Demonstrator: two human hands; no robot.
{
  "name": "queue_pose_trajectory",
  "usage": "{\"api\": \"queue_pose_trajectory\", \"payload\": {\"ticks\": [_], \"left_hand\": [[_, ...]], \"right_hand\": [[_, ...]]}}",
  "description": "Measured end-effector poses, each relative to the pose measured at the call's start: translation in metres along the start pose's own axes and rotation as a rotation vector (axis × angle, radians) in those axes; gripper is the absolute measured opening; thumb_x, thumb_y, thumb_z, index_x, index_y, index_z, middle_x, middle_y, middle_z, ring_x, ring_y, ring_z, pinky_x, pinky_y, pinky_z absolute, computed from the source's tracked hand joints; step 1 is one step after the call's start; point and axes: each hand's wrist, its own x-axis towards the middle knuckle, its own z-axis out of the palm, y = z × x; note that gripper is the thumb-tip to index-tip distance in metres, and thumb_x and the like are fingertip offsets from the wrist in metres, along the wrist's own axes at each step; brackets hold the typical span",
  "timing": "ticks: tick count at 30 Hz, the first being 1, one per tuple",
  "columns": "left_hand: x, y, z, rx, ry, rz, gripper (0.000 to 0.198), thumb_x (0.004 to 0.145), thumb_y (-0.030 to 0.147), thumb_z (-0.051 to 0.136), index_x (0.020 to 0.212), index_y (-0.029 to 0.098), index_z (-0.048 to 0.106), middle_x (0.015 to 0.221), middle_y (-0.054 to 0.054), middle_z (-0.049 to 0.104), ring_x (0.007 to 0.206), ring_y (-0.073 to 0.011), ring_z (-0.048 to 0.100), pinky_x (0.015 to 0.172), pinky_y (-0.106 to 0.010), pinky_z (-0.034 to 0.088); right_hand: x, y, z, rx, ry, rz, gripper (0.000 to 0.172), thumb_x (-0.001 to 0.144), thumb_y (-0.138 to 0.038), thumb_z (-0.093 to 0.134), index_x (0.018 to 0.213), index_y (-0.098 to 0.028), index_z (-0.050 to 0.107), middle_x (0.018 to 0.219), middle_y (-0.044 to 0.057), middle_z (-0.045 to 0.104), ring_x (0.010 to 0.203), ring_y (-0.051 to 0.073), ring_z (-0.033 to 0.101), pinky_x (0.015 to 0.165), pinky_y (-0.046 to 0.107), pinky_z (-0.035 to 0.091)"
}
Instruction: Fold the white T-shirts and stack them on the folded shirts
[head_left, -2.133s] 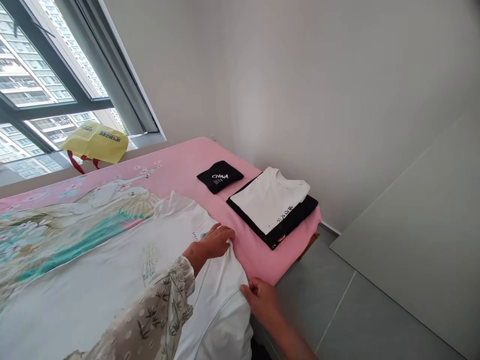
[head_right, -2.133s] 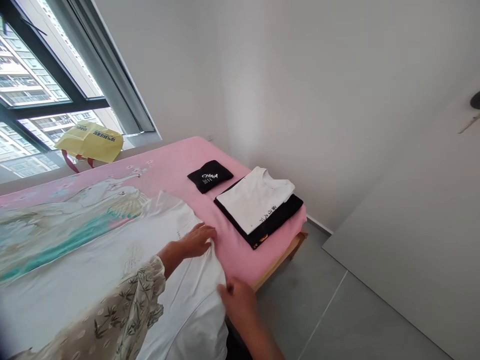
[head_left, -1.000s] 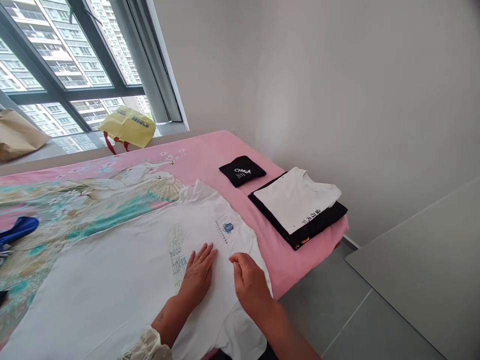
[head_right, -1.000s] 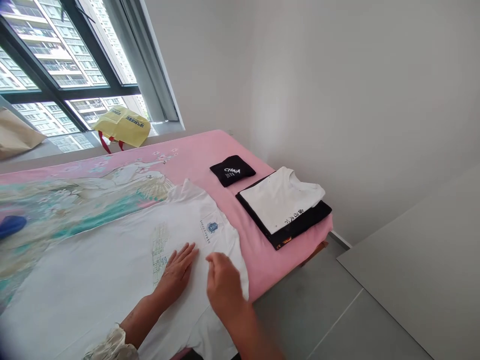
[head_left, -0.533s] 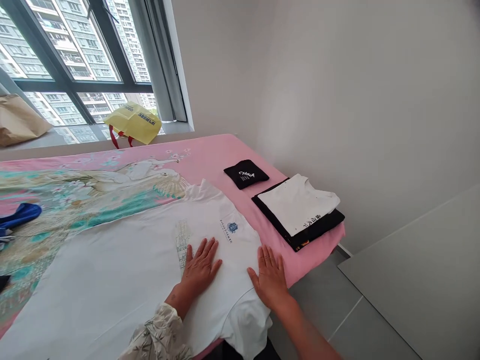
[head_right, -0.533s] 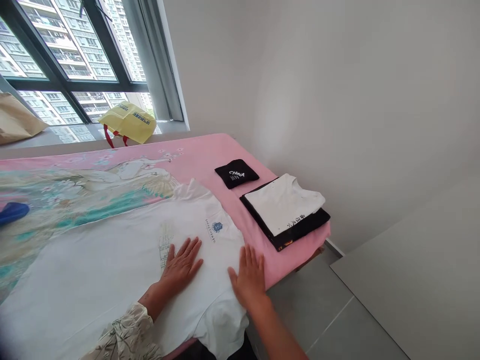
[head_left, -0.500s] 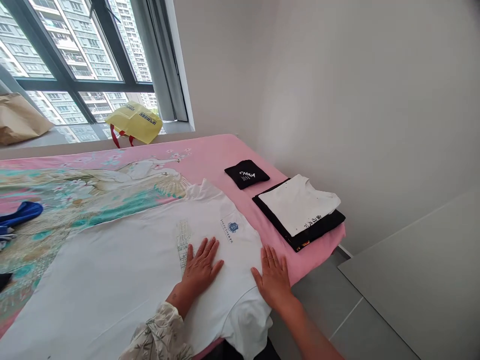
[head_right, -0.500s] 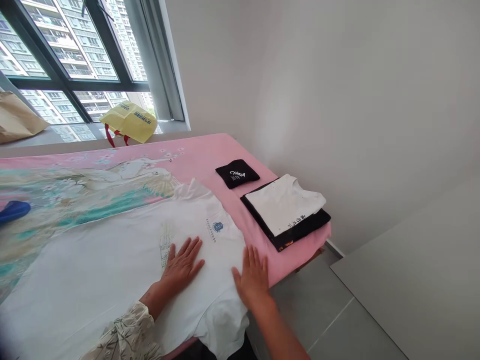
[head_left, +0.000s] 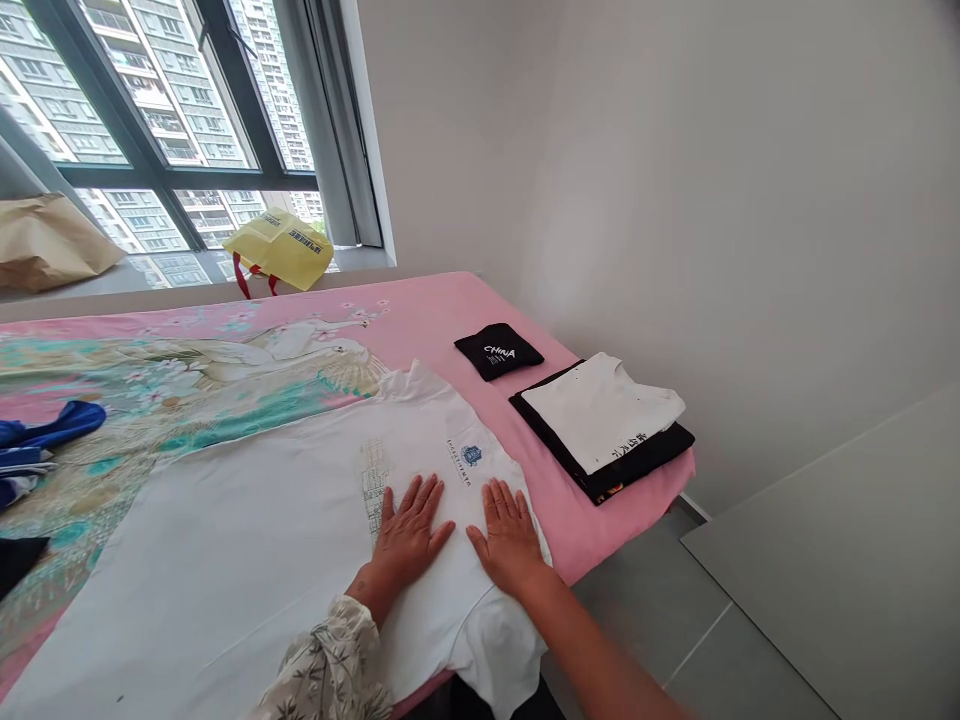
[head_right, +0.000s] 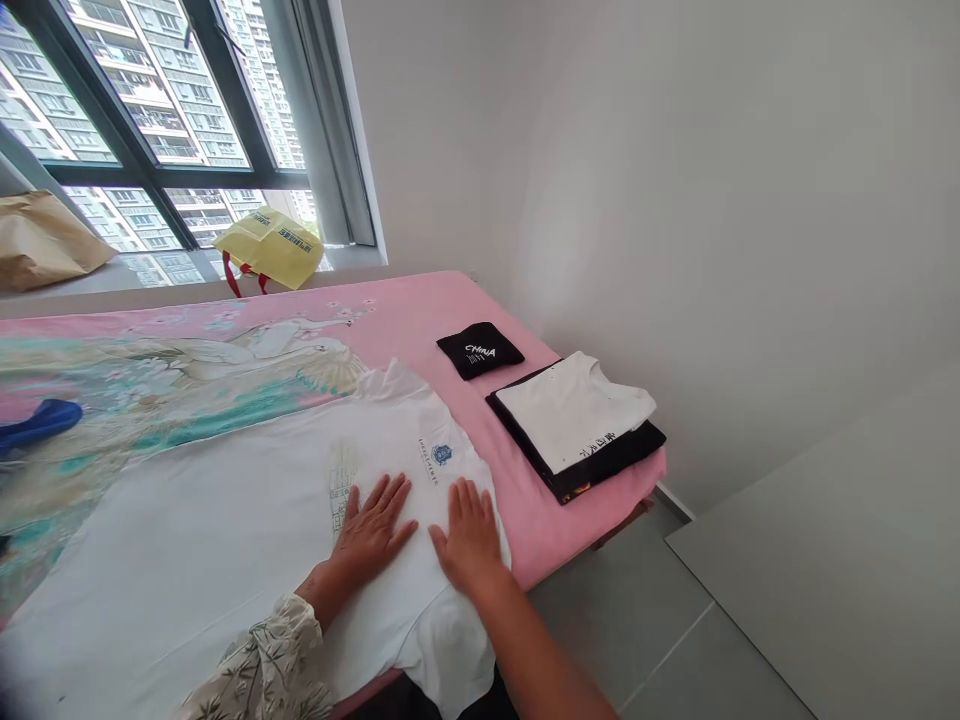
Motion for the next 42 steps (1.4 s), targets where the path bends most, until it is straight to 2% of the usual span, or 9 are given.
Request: {"api": "queue_pose_trajectory", "payload": {"ticks": [5, 9, 12, 16, 21, 26, 33, 36, 42], "left_hand": [[0.000, -0.001, 0.001, -0.016, -0.014, -0.001, 0.063, 0.086, 0.058, 0.027, 0.142, 0.029, 0.018, 0.148, -0.002, 0.027, 0.138, -0.0253, 0.018, 0.109, -0.057, -0.005], [0.000, -0.002, 0.001, -0.038, -0.021, 0.000, 0.063, 0.087, 0.057, 0.026, 0.142, 0.029, 0.017, 0.149, -0.001, 0.025, 0.138, -0.0251, 0.016, 0.109, -0.056, -0.007], [-0.001, -0.002, 0.000, -0.050, -0.029, 0.005, 0.063, 0.087, 0.057, 0.027, 0.143, 0.029, 0.016, 0.149, -0.001, 0.024, 0.138, -0.0245, 0.015, 0.109, -0.055, -0.009], [-0.002, 0.000, -0.001, -0.052, -0.023, -0.001, 0.064, 0.087, 0.057, 0.027, 0.142, 0.029, 0.017, 0.149, -0.002, 0.025, 0.138, -0.0248, 0.015, 0.108, -0.055, -0.009], [-0.003, 0.000, -0.002, -0.055, -0.018, -0.003, 0.063, 0.087, 0.058, 0.025, 0.142, 0.029, 0.019, 0.149, -0.001, 0.025, 0.138, -0.0244, 0.015, 0.108, -0.056, -0.010], [-0.002, -0.001, 0.000, -0.054, -0.022, -0.004, 0.063, 0.087, 0.057, 0.025, 0.142, 0.029, 0.018, 0.149, -0.001, 0.024, 0.138, -0.0245, 0.015, 0.108, -0.056, -0.010], [0.001, -0.001, -0.005, -0.061, -0.057, -0.004, 0.062, 0.087, 0.055, 0.028, 0.142, 0.029, 0.019, 0.149, -0.003, 0.025, 0.138, -0.0255, 0.015, 0.108, -0.058, -0.006], [0.000, 0.005, -0.014, -0.075, -0.118, -0.033, 0.060, 0.088, 0.053, 0.026, 0.142, 0.029, 0.020, 0.149, -0.003, 0.024, 0.138, -0.0267, 0.015, 0.107, -0.061, -0.002], [-0.035, 0.002, -0.032, -0.075, -0.110, -0.011, 0.057, 0.090, 0.050, 0.022, 0.142, 0.029, 0.017, 0.149, -0.003, 0.022, 0.138, -0.0242, 0.016, 0.109, -0.059, 0.003]], "right_hand": [[-0.020, 0.040, 0.004, -0.075, 0.020, 0.176, 0.071, 0.090, -0.052, 0.023, 0.143, -0.006, 0.018, 0.150, 0.012, 0.009, 0.139, 0.024, 0.006, 0.110, 0.048, -0.003], [-0.032, 0.047, -0.005, -0.081, -0.022, 0.239, 0.071, 0.089, -0.052, 0.021, 0.143, -0.005, 0.018, 0.150, 0.012, 0.011, 0.138, 0.025, 0.008, 0.110, 0.050, -0.002], [-0.033, 0.036, -0.017, -0.069, -0.004, 0.250, 0.069, 0.090, -0.049, 0.022, 0.143, -0.005, 0.018, 0.150, 0.012, 0.010, 0.138, 0.025, 0.008, 0.110, 0.051, 0.000], [-0.017, 0.000, -0.026, -0.024, 0.093, 0.021, 0.060, 0.093, -0.043, 0.019, 0.144, -0.011, 0.016, 0.151, 0.007, 0.009, 0.139, 0.021, 0.004, 0.112, 0.046, 0.002], [0.009, -0.024, -0.008, 0.024, 0.009, -0.139, 0.061, 0.093, -0.046, 0.017, 0.144, -0.013, 0.017, 0.151, 0.006, 0.011, 0.139, 0.020, 0.004, 0.112, 0.045, 0.001], [-0.006, 0.016, 0.004, -0.047, -0.033, 0.070, 0.071, 0.090, -0.054, 0.021, 0.144, -0.009, 0.014, 0.151, 0.009, 0.009, 0.139, 0.022, 0.003, 0.111, 0.047, -0.003], [-0.050, 0.071, -0.013, -0.109, -0.016, 0.275, 0.065, 0.091, -0.048, 0.021, 0.143, -0.009, 0.022, 0.150, 0.010, 0.017, 0.138, 0.024, 0.011, 0.110, 0.049, 0.007], [-0.052, 0.057, -0.023, -0.055, 0.071, 0.288, 0.061, 0.092, -0.043, 0.017, 0.142, -0.009, 0.024, 0.149, 0.010, 0.021, 0.137, 0.022, 0.014, 0.109, 0.046, 0.016], [-0.024, -0.011, -0.028, 0.017, 0.081, -0.103, 0.056, 0.093, -0.041, 0.018, 0.143, -0.017, 0.023, 0.150, 0.005, 0.018, 0.139, 0.018, 0.008, 0.112, 0.043, 0.009]]}}
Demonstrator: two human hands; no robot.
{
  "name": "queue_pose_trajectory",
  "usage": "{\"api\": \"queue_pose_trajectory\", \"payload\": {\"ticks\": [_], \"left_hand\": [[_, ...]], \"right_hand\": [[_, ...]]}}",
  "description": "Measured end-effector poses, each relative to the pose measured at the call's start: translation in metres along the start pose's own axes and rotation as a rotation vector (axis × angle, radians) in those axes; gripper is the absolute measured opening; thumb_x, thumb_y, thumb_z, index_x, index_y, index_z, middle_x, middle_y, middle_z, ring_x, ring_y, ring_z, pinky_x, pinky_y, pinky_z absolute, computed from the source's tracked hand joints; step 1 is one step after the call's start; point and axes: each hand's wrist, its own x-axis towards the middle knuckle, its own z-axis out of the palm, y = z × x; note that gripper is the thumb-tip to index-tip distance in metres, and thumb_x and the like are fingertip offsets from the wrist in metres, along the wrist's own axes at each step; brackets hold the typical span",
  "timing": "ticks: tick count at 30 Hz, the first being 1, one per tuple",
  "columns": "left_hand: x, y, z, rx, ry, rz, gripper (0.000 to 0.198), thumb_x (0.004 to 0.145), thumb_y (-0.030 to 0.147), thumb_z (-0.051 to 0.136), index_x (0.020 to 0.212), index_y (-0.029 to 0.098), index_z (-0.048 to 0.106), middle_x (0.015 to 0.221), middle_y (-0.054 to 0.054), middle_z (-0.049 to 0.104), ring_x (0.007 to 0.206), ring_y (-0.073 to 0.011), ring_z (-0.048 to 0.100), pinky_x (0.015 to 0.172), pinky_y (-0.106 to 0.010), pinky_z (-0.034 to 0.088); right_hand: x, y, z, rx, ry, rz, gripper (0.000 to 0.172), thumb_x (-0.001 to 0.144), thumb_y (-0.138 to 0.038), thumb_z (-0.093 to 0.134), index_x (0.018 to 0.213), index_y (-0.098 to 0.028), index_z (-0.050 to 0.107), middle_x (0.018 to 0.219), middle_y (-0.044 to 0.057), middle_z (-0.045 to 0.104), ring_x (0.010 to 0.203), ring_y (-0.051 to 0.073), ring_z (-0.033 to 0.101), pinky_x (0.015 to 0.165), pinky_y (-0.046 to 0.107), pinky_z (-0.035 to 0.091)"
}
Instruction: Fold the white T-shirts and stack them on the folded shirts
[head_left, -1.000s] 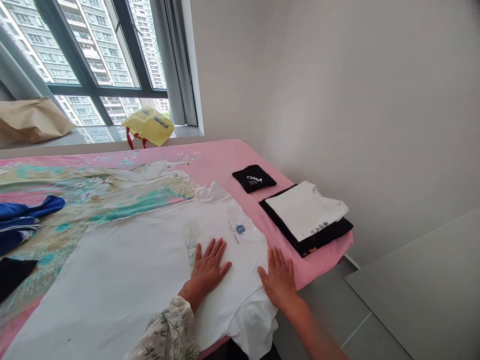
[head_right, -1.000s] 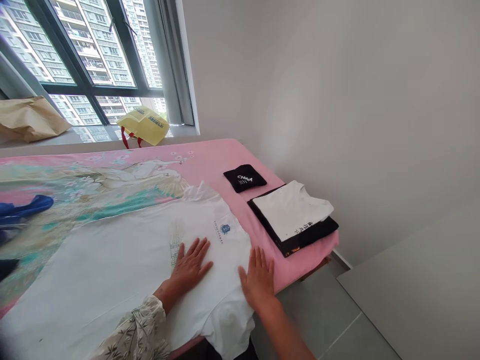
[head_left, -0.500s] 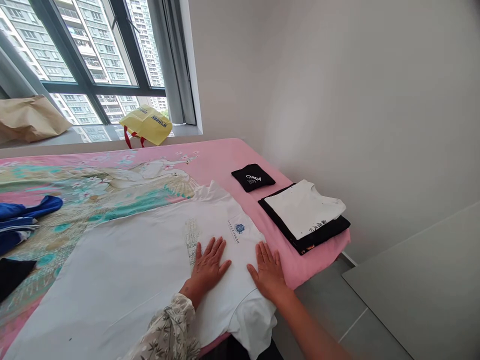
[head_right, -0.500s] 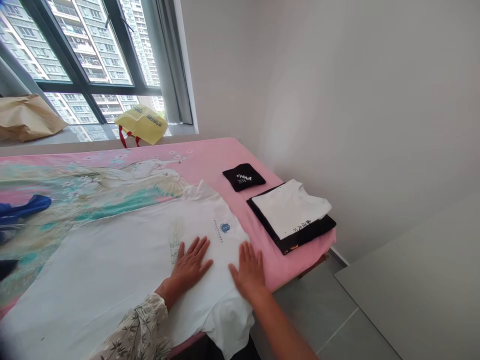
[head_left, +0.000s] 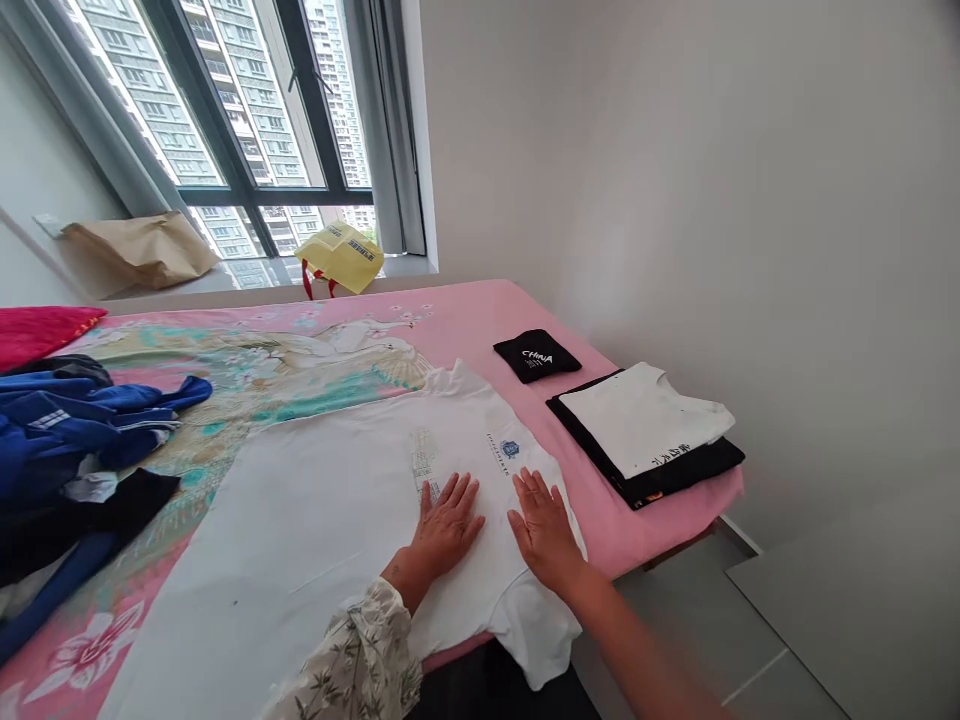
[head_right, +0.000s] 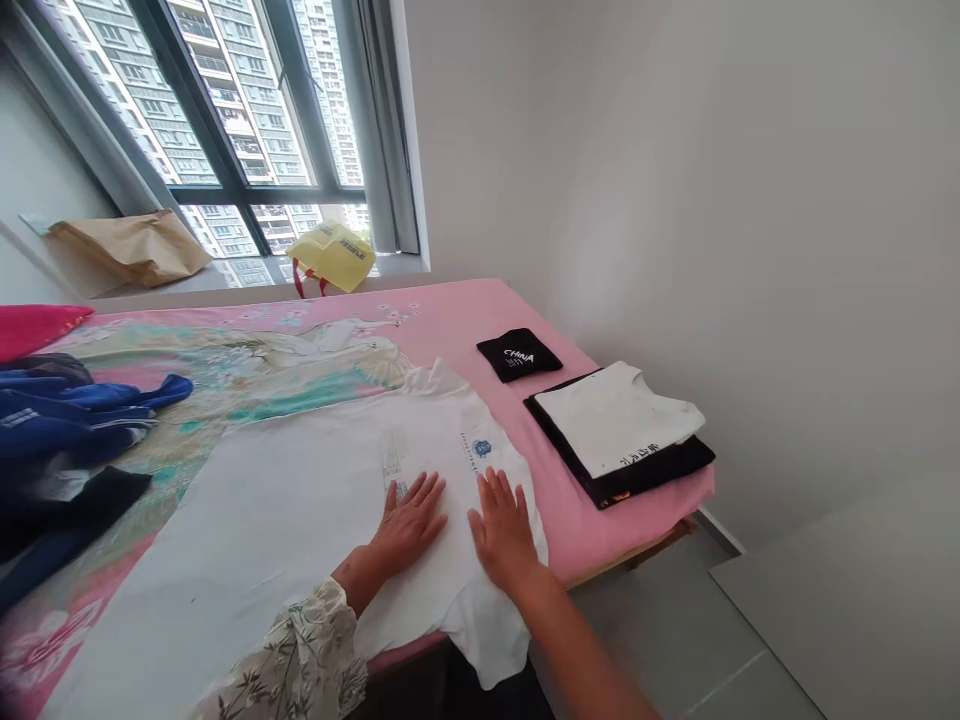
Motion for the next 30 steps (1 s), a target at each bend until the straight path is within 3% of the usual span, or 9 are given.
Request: {"api": "queue_pose_trajectory", "payload": {"ticks": [4, 10, 13, 15, 17, 19, 22, 26, 30], "left_hand": [[-0.068, -0.059, -0.010, 0.072, -0.001, -0.189, 0.058, 0.088, 0.052, 0.027, 0.141, 0.031, 0.021, 0.149, -0.003, 0.023, 0.138, -0.0234, 0.016, 0.109, -0.056, -0.002], [-0.216, -0.176, -0.026, 0.242, 0.019, -0.650, 0.062, 0.087, 0.053, 0.023, 0.142, 0.026, 0.021, 0.151, -0.002, 0.018, 0.139, -0.0222, 0.011, 0.108, -0.055, -0.004], [-0.273, -0.207, -0.034, 0.302, 0.047, -0.745, 0.060, 0.085, 0.055, 0.022, 0.140, 0.032, 0.023, 0.150, 0.002, 0.021, 0.139, -0.0192, 0.014, 0.109, -0.053, -0.002], [-0.291, -0.214, -0.041, 0.339, 0.044, -0.821, 0.062, 0.082, 0.060, 0.021, 0.138, 0.033, 0.025, 0.150, 0.003, 0.021, 0.138, -0.0195, 0.015, 0.108, -0.057, 0.002], [-0.290, -0.211, -0.048, 0.372, 0.021, -0.904, 0.064, 0.081, 0.058, 0.023, 0.136, 0.025, 0.033, 0.149, -0.003, 0.023, 0.138, -0.0226, 0.015, 0.106, -0.060, 0.005], [-0.272, -0.197, -0.055, 0.349, 0.013, -0.902, 0.062, 0.082, 0.051, 0.028, 0.132, 0.016, 0.041, 0.147, -0.009, 0.027, 0.138, -0.0264, 0.016, 0.106, -0.061, 0.008], [-0.221, -0.163, -0.061, 0.191, 0.045, -0.678, 0.056, 0.085, 0.046, 0.031, 0.134, 0.019, 0.040, 0.148, -0.009, 0.028, 0.138, -0.0260, 0.016, 0.107, -0.058, 0.012], [-0.141, -0.111, -0.059, -0.037, -0.049, -0.296, 0.054, 0.089, 0.048, 0.023, 0.140, 0.028, 0.028, 0.150, -0.002, 0.020, 0.139, -0.0205, 0.014, 0.110, -0.052, 0.014], [-0.075, -0.087, -0.048, -0.143, -0.122, -0.081, 0.053, 0.091, 0.045, 0.018, 0.142, 0.030, 0.018, 0.151, 0.000, 0.017, 0.139, -0.0193, 0.011, 0.111, -0.052, 0.009]], "right_hand": [[0.005, 0.007, 0.020, -0.084, -0.175, -0.015, 0.062, 0.090, -0.050, 0.024, 0.143, -0.017, 0.021, 0.150, 0.006, 0.016, 0.139, 0.020, 0.008, 0.111, 0.046, 0.003], [-0.012, 0.051, 0.038, -0.220, -0.123, 0.111, 0.069, 0.089, -0.054, 0.022, 0.144, -0.013, 0.018, 0.151, 0.009, 0.014, 0.138, 0.022, 0.008, 0.111, 0.047, 0.003], [-0.013, 0.053, 0.036, -0.242, -0.164, 0.142, 0.069, 0.088, -0.054, 0.022, 0.144, -0.014, 0.018, 0.151, 0.006, 0.013, 0.138, 0.022, 0.010, 0.110, 0.050, 0.005], [-0.012, 0.048, 0.032, -0.248, -0.184, 0.178, 0.069, 0.088, -0.054, 0.022, 0.144, -0.014, 0.019, 0.150, 0.005, 0.015, 0.138, 0.022, 0.011, 0.109, 0.053, 0.006], [-0.010, 0.036, 0.028, -0.250, -0.166, 0.177, 0.066, 0.089, -0.051, 0.021, 0.143, -0.014, 0.020, 0.150, 0.005, 0.016, 0.138, 0.022, 0.010, 0.109, 0.054, 0.007], [-0.006, 0.016, 0.024, -0.229, -0.132, 0.105, 0.062, 0.090, -0.047, 0.020, 0.143, -0.014, 0.022, 0.150, 0.004, 0.017, 0.138, 0.021, 0.009, 0.110, 0.051, 0.006], [0.001, -0.027, 0.019, -0.140, -0.148, -0.085, 0.058, 0.092, -0.044, 0.020, 0.142, -0.015, 0.024, 0.150, 0.003, 0.018, 0.138, 0.019, 0.010, 0.112, 0.045, 0.006], [0.021, -0.087, 0.021, 0.005, -0.240, -0.334, 0.056, 0.093, -0.042, 0.018, 0.143, -0.017, 0.023, 0.150, 0.002, 0.016, 0.139, 0.018, 0.009, 0.113, 0.042, 0.008], [0.052, -0.111, 0.038, 0.100, -0.298, -0.443, 0.056, 0.094, -0.040, 0.013, 0.144, -0.016, 0.020, 0.150, 0.003, 0.015, 0.139, 0.018, 0.008, 0.112, 0.041, 0.006]]}}
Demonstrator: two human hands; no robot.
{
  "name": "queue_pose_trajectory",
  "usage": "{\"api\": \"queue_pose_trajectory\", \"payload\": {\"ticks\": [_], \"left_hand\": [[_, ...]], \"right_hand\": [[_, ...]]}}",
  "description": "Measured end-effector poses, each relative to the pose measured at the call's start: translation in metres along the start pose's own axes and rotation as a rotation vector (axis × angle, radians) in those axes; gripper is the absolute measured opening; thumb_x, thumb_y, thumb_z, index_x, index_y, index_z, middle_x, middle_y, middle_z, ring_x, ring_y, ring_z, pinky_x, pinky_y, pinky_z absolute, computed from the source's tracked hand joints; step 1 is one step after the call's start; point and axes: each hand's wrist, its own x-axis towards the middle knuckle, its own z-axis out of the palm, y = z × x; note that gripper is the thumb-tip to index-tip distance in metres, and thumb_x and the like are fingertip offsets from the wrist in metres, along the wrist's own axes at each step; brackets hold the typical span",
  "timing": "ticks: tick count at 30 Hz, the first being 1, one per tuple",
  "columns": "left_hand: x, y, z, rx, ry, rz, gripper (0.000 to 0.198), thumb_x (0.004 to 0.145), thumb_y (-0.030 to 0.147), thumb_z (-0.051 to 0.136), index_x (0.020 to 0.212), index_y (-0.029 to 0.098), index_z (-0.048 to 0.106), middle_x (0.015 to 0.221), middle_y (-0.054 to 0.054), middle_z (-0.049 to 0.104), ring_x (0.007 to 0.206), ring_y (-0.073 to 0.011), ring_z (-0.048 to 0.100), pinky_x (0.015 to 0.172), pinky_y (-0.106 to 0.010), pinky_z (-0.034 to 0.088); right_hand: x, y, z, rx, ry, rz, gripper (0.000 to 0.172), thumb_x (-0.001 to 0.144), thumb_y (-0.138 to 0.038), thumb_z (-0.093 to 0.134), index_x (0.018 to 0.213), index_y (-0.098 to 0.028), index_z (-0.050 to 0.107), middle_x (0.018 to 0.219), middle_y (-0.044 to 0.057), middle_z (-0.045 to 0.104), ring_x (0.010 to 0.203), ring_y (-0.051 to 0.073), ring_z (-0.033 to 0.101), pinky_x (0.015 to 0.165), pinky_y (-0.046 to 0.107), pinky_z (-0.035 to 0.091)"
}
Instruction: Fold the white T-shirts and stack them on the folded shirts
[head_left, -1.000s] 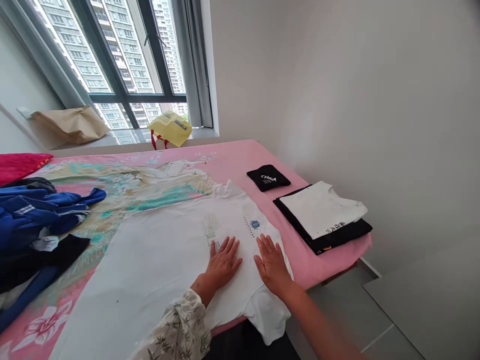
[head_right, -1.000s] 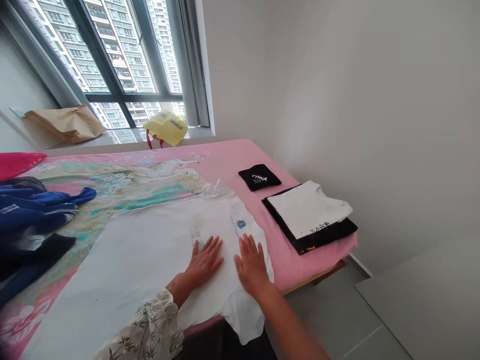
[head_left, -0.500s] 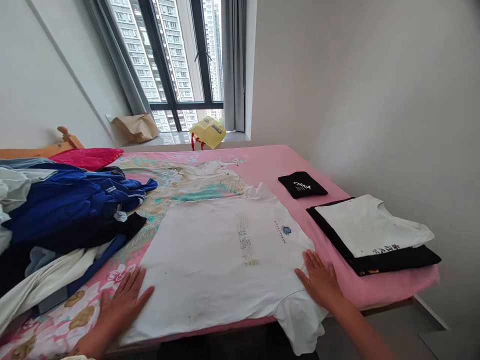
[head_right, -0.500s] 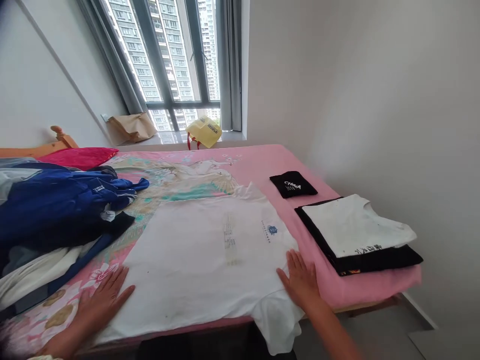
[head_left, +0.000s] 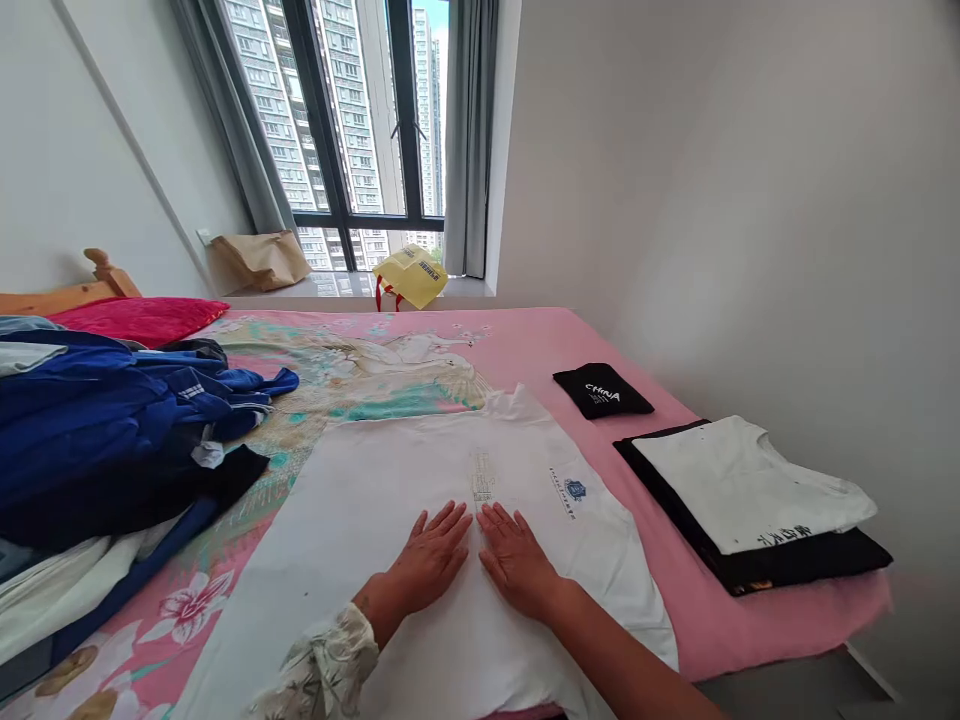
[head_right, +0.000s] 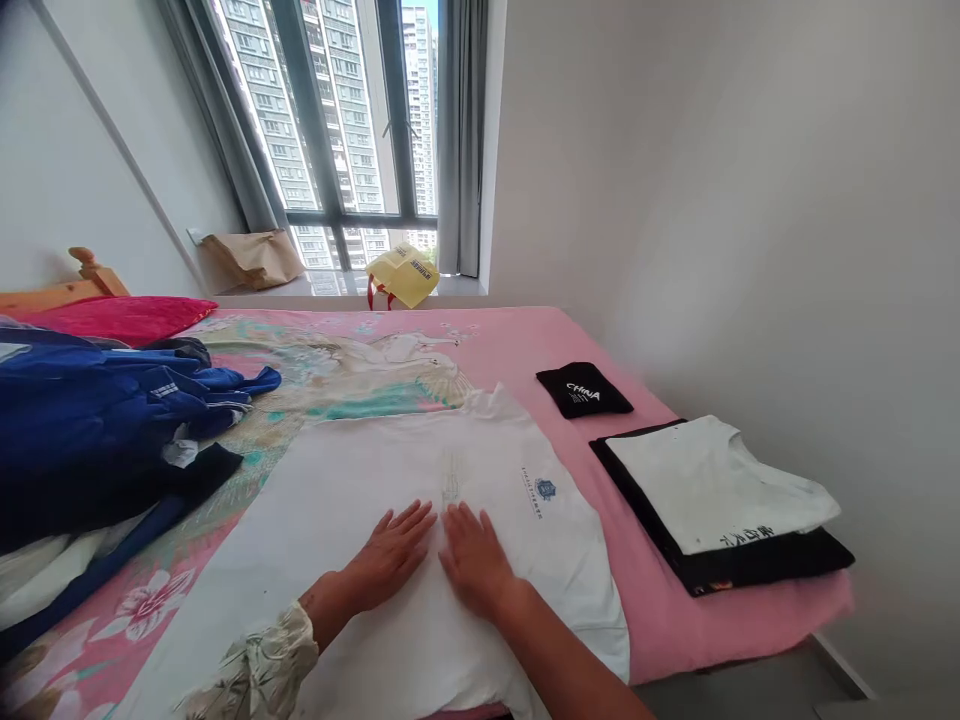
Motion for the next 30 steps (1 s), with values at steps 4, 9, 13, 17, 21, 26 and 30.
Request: {"api": "queue_pose_trajectory", "payload": {"ticks": [4, 9, 13, 17, 21, 26, 30], "left_hand": [[0.047, -0.011, 0.009, -0.001, -0.020, 0.017, 0.054, 0.091, 0.045, 0.021, 0.142, 0.030, 0.016, 0.151, 0.000, 0.019, 0.139, -0.0209, 0.012, 0.110, -0.055, 0.001], [0.084, -0.049, 0.008, 0.017, 0.002, -0.072, 0.057, 0.088, 0.054, 0.022, 0.141, 0.034, 0.019, 0.151, 0.001, 0.017, 0.139, -0.0217, 0.010, 0.108, -0.057, -0.005], [0.101, -0.085, -0.001, 0.042, 0.038, -0.195, 0.062, 0.085, 0.060, 0.021, 0.141, 0.033, 0.019, 0.152, 0.001, 0.011, 0.140, -0.0225, 0.006, 0.107, -0.057, -0.009], [0.106, -0.127, -0.011, 0.082, 0.092, -0.371, 0.066, 0.084, 0.062, 0.021, 0.142, 0.031, 0.017, 0.152, 0.002, 0.007, 0.140, -0.0231, 0.003, 0.106, -0.057, -0.009], [0.092, -0.172, -0.022, 0.128, 0.141, -0.616, 0.071, 0.082, 0.063, 0.019, 0.143, 0.026, 0.016, 0.152, -0.001, 0.007, 0.140, -0.0249, 0.002, 0.105, -0.060, -0.005], [0.041, -0.207, -0.030, 0.200, 0.176, -0.809, 0.071, 0.084, 0.059, 0.017, 0.144, 0.022, 0.015, 0.152, -0.003, 0.005, 0.140, -0.0240, 0.002, 0.106, -0.059, -0.006], [-0.019, -0.206, -0.024, 0.256, 0.151, -0.828, 0.068, 0.086, 0.053, 0.017, 0.143, 0.018, 0.017, 0.152, -0.004, 0.009, 0.140, -0.0214, 0.004, 0.108, -0.054, -0.007]], "right_hand": [[0.032, 0.028, 0.008, 0.000, -0.013, 0.000, 0.057, 0.093, -0.041, 0.014, 0.144, -0.014, 0.021, 0.150, 0.004, 0.017, 0.139, 0.019, 0.010, 0.112, 0.041, 0.003], [0.069, 0.077, 0.000, -0.050, -0.038, 0.030, 0.056, 0.093, -0.044, 0.016, 0.143, -0.021, 0.022, 0.150, 0.002, 0.019, 0.138, 0.017, 0.010, 0.111, 0.042, -0.001], [0.093, 0.120, -0.013, -0.085, -0.058, 0.176, 0.057, 0.091, -0.048, 0.017, 0.143, -0.023, 0.021, 0.151, 0.000, 0.015, 0.138, 0.016, 0.009, 0.111, 0.042, -0.002], [0.101, 0.160, -0.019, -0.149, -0.010, 0.340, 0.062, 0.090, -0.054, 0.018, 0.144, -0.024, 0.019, 0.151, 0.000, 0.011, 0.139, 0.018, 0.004, 0.110, 0.045, -0.004], [0.096, 0.184, -0.013, -0.203, 0.076, 0.433, 0.065, 0.089, -0.057, 0.015, 0.144, -0.023, 0.018, 0.152, 0.000, 0.009, 0.139, 0.019, 0.002, 0.110, 0.045, -0.002], [0.088, 0.190, -0.009, -0.206, 0.092, 0.476, 0.066, 0.089, -0.058, 0.017, 0.144, -0.022, 0.017, 0.152, 0.001, 0.009, 0.139, 0.019, 0.004, 0.111, 0.042, 0.000], [0.069, 0.178, -0.013, -0.188, 0.052, 0.502, 0.067, 0.089, -0.055, 0.016, 0.145, -0.018, 0.015, 0.152, 0.003, 0.008, 0.139, 0.018, 0.004, 0.112, 0.040, 0.002]]}}
